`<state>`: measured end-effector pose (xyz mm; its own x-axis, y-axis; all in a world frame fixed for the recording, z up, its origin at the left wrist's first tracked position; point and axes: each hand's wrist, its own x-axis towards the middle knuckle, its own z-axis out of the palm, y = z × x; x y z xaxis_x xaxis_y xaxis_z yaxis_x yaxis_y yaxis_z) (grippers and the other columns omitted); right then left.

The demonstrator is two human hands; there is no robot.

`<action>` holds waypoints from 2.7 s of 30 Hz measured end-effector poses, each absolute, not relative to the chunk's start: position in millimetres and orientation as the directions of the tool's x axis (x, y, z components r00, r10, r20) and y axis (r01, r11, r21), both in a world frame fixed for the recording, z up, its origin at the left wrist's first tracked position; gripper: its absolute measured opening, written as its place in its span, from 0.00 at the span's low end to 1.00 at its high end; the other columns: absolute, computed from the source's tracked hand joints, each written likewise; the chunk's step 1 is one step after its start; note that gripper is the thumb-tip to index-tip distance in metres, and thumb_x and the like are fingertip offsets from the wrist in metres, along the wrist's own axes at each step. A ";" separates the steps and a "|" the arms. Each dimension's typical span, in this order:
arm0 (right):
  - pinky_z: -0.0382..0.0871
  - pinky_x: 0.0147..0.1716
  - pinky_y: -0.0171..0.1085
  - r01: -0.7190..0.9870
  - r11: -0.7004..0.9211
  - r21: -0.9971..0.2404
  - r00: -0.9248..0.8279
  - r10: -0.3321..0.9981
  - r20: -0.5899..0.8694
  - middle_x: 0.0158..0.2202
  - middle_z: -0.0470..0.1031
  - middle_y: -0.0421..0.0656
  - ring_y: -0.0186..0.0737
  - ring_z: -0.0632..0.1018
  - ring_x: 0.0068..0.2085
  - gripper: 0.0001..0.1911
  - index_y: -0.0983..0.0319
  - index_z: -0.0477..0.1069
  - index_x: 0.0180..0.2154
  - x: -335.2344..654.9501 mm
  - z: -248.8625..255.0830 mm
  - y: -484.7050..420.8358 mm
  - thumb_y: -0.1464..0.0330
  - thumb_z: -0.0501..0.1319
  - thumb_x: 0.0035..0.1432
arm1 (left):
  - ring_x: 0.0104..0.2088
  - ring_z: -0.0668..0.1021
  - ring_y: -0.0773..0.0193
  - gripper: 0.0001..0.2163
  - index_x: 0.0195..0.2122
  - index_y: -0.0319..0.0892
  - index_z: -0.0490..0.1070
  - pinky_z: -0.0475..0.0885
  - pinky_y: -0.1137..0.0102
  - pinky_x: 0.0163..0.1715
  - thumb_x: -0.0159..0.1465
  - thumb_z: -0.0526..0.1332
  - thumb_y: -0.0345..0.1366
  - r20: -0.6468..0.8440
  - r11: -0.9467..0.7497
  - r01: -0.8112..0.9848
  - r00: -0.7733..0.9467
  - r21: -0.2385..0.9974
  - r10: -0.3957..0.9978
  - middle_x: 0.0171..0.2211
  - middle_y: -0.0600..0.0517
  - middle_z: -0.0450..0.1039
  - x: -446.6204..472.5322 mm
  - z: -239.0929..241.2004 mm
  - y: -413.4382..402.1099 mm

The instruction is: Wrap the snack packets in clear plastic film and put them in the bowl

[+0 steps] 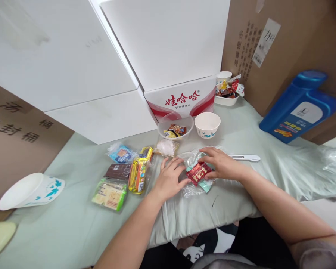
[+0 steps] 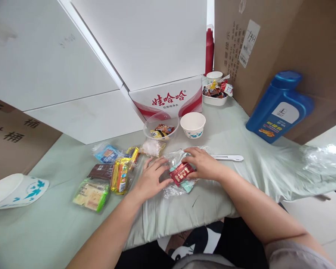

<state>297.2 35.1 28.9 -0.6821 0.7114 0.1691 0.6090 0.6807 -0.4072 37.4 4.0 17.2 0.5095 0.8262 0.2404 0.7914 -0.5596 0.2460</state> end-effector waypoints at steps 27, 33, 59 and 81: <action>0.53 0.60 0.56 0.577 0.752 -0.317 -0.756 0.639 0.140 0.64 0.61 0.53 0.58 0.58 0.64 0.38 0.60 0.63 0.61 275.6 34.6 4.3 0.50 0.65 0.53 | 0.64 0.59 0.41 0.16 0.34 0.42 0.70 0.46 0.39 0.63 0.50 0.70 0.44 -0.035 -0.438 0.855 0.464 0.279 0.885 0.61 0.41 0.63 36.0 31.8 2.4; 0.59 0.56 0.52 0.646 0.722 -0.248 -0.739 0.673 0.034 0.59 0.67 0.52 0.55 0.67 0.57 0.28 0.60 0.66 0.59 280.3 29.4 7.4 0.64 0.63 0.56 | 0.68 0.48 0.40 0.36 0.48 0.44 0.67 0.40 0.40 0.64 0.38 0.75 0.49 -0.212 -0.439 0.858 0.496 0.265 0.842 0.67 0.40 0.50 26.3 39.1 -0.4; 0.67 0.48 0.44 0.674 0.706 -0.215 -0.622 0.700 0.350 0.44 0.76 0.50 0.47 0.74 0.47 0.17 0.64 0.73 0.49 254.5 91.0 94.5 0.74 0.56 0.59 | 0.68 0.48 0.39 0.34 0.47 0.44 0.69 0.46 0.43 0.63 0.41 0.74 0.52 -0.206 -0.447 0.826 0.531 0.344 0.822 0.68 0.41 0.50 16.8 41.9 3.4; 0.36 0.60 0.68 0.936 0.347 -0.065 -0.345 0.938 0.040 0.66 0.54 0.62 0.66 0.50 0.67 0.48 0.67 0.58 0.64 291.7 4.2 28.2 0.40 0.54 0.54 | 0.68 0.48 0.37 0.44 0.65 0.46 0.55 0.44 0.41 0.63 0.50 0.69 0.55 -0.161 -0.471 0.849 0.513 0.238 0.843 0.68 0.42 0.48 46.3 20.9 -2.7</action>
